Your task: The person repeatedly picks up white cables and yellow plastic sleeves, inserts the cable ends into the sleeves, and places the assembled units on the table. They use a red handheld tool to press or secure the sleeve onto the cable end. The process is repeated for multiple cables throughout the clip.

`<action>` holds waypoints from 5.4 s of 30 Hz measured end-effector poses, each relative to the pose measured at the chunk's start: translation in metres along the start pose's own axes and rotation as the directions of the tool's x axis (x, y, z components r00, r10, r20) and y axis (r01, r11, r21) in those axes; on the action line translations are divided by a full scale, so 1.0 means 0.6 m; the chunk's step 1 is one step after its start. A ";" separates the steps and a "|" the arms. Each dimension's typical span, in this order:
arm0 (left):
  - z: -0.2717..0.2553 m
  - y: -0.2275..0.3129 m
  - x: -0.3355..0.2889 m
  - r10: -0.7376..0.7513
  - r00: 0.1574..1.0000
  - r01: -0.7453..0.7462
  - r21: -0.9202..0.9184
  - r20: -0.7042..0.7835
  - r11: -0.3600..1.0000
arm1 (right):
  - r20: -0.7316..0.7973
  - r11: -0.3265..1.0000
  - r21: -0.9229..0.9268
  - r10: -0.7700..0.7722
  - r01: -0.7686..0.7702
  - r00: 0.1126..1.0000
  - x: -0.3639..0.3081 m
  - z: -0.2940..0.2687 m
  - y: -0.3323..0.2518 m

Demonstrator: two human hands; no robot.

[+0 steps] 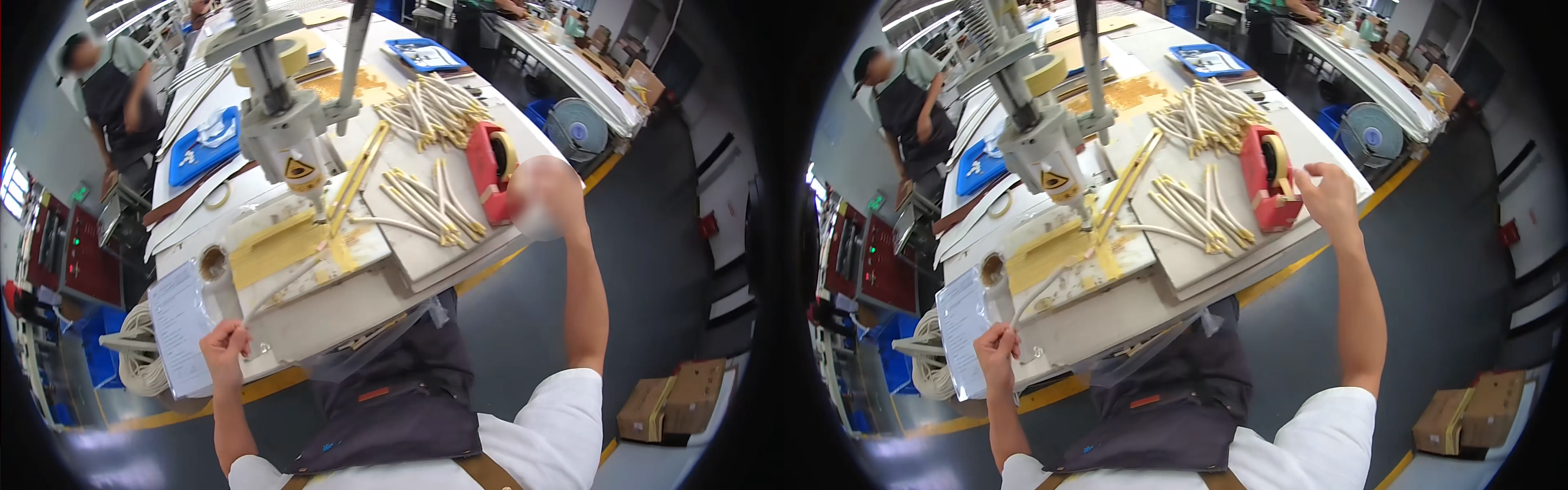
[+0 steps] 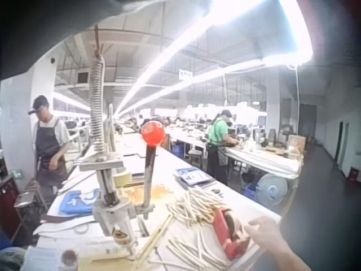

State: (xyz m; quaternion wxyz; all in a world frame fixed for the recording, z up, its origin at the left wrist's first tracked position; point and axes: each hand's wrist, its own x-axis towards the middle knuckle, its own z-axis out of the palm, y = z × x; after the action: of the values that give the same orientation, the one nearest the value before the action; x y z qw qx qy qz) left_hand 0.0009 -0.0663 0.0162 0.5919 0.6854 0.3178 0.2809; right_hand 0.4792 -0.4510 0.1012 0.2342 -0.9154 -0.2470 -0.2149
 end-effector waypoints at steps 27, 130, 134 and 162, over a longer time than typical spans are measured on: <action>0.233 0.075 -0.089 -0.319 0.786 0.550 -0.362 0.530 0.753 | 0.227 0.393 0.832 0.404 -0.392 0.886 -0.179 0.085 -0.003; 0.253 0.109 -0.109 0.438 0.818 -0.494 0.065 0.372 0.867 | 0.371 0.318 0.921 -0.541 -0.225 0.755 -0.279 0.062 -0.318; 0.241 0.092 -0.097 0.724 0.619 -0.775 0.386 0.304 0.500 | 0.548 0.021 0.763 -0.552 -0.646 0.628 -0.305 0.044 -0.292; 0.226 0.125 -0.107 -0.254 0.508 0.708 -0.231 0.823 0.668 | 0.112 0.071 0.993 -0.431 -0.090 0.895 -0.291 0.097 -0.325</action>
State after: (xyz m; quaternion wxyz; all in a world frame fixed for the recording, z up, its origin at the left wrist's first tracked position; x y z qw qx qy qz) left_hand 0.0707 -0.2090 0.0704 0.8896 0.4140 0.1452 -0.1272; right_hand 0.2503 -0.3311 0.0289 0.7054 -0.5006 -0.4744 0.1635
